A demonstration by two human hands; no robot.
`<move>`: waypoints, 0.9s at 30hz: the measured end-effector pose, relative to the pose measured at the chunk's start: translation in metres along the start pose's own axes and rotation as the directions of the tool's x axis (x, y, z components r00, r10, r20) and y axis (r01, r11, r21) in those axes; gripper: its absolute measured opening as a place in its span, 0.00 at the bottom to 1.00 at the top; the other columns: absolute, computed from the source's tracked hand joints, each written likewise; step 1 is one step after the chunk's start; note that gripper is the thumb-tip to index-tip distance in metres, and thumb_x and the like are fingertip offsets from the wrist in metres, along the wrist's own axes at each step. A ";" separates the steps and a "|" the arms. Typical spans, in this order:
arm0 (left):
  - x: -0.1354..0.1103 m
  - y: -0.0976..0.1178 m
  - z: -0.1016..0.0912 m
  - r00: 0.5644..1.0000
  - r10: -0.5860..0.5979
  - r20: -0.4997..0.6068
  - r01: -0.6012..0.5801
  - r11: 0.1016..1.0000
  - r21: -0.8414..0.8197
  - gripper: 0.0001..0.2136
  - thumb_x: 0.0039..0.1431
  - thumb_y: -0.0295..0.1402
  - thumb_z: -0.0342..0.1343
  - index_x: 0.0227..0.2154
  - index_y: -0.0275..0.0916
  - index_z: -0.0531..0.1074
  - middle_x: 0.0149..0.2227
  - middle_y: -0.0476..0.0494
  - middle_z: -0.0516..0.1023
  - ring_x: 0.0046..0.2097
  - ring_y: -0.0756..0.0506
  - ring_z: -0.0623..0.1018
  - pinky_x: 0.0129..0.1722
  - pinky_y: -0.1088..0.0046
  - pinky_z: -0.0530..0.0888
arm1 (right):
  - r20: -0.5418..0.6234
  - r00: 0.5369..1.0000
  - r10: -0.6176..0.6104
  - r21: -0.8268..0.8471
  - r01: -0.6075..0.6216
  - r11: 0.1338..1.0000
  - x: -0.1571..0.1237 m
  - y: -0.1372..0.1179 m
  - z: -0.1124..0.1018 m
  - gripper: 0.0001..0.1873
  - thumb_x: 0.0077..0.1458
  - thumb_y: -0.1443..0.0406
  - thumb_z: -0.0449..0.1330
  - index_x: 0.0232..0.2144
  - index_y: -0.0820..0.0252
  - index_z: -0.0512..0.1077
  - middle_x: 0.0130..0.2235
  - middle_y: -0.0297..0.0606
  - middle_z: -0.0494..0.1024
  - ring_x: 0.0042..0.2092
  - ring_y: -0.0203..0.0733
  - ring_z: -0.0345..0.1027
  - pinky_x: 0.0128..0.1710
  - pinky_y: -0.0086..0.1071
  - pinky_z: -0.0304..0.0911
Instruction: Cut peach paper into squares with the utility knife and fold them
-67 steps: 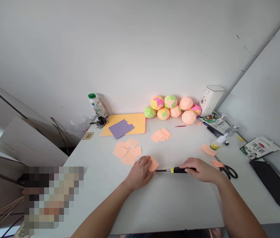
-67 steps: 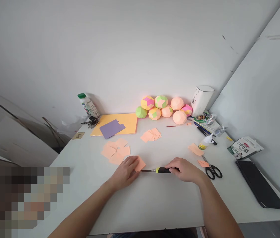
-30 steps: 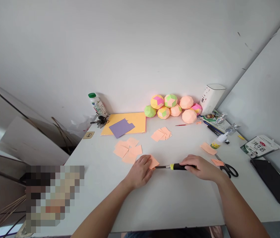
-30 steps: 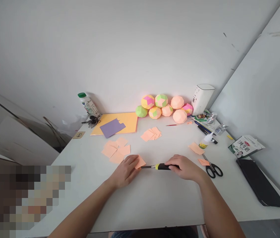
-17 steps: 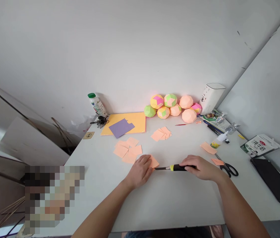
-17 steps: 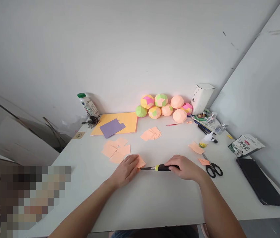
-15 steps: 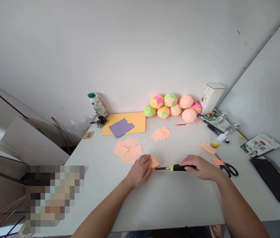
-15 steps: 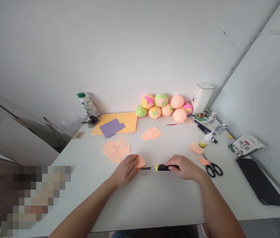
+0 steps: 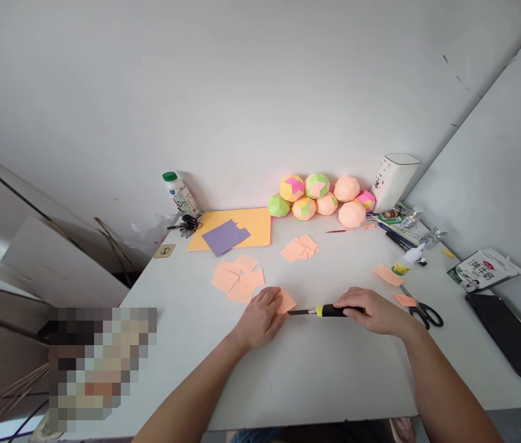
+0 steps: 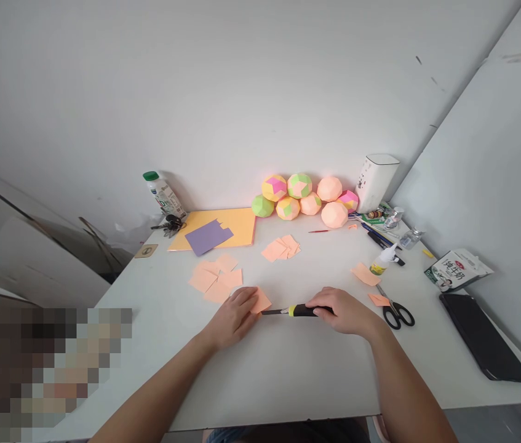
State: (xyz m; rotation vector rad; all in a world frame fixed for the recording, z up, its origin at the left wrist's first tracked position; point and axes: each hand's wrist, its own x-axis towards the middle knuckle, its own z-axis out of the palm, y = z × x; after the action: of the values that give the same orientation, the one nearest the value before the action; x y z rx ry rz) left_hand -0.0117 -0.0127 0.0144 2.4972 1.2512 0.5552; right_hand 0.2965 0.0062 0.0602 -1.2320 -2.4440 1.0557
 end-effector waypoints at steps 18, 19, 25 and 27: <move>-0.001 -0.001 0.000 1.000 0.022 -0.001 -0.022 1.000 -0.005 0.08 0.58 0.32 0.46 0.37 0.37 0.67 0.51 0.34 0.67 0.53 0.36 0.66 0.49 0.54 0.70 | 0.008 1.000 -0.004 -0.005 0.004 1.000 -0.001 0.000 -0.001 0.16 0.60 0.63 0.50 0.45 0.55 0.74 0.42 0.40 0.77 0.46 0.45 0.66 0.45 0.38 0.63; -0.001 -0.001 0.000 1.000 0.021 0.001 -0.021 1.000 -0.006 0.08 0.57 0.32 0.46 0.37 0.37 0.67 0.51 0.34 0.67 0.53 0.36 0.66 0.49 0.54 0.70 | 0.007 1.000 -0.007 -0.004 0.007 1.000 -0.001 0.001 -0.001 0.16 0.60 0.62 0.50 0.45 0.55 0.74 0.42 0.40 0.77 0.46 0.45 0.66 0.45 0.39 0.63; -0.002 -0.003 0.002 1.000 0.024 0.014 -0.024 1.000 0.004 0.12 0.55 0.28 0.45 0.42 0.36 0.66 0.52 0.33 0.66 0.54 0.36 0.65 0.51 0.53 0.69 | 0.009 0.999 -0.034 -0.004 0.034 0.999 0.000 0.002 0.002 0.16 0.60 0.61 0.51 0.45 0.55 0.74 0.42 0.40 0.77 0.45 0.46 0.66 0.45 0.40 0.63; -0.002 -0.003 0.002 1.000 0.023 0.013 -0.023 1.000 0.008 0.15 0.55 0.27 0.45 0.47 0.36 0.64 0.52 0.32 0.66 0.55 0.36 0.65 0.52 0.52 0.68 | 0.016 0.999 -0.037 -0.009 0.037 0.999 0.001 0.002 0.003 0.16 0.59 0.62 0.51 0.45 0.55 0.74 0.42 0.40 0.77 0.45 0.47 0.67 0.45 0.40 0.63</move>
State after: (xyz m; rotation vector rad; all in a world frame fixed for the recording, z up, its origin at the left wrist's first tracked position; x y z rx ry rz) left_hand -0.0140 -0.0123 0.0107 2.5208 1.2239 0.5391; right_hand 0.2958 0.0063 0.0562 -1.1811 -2.4769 1.0494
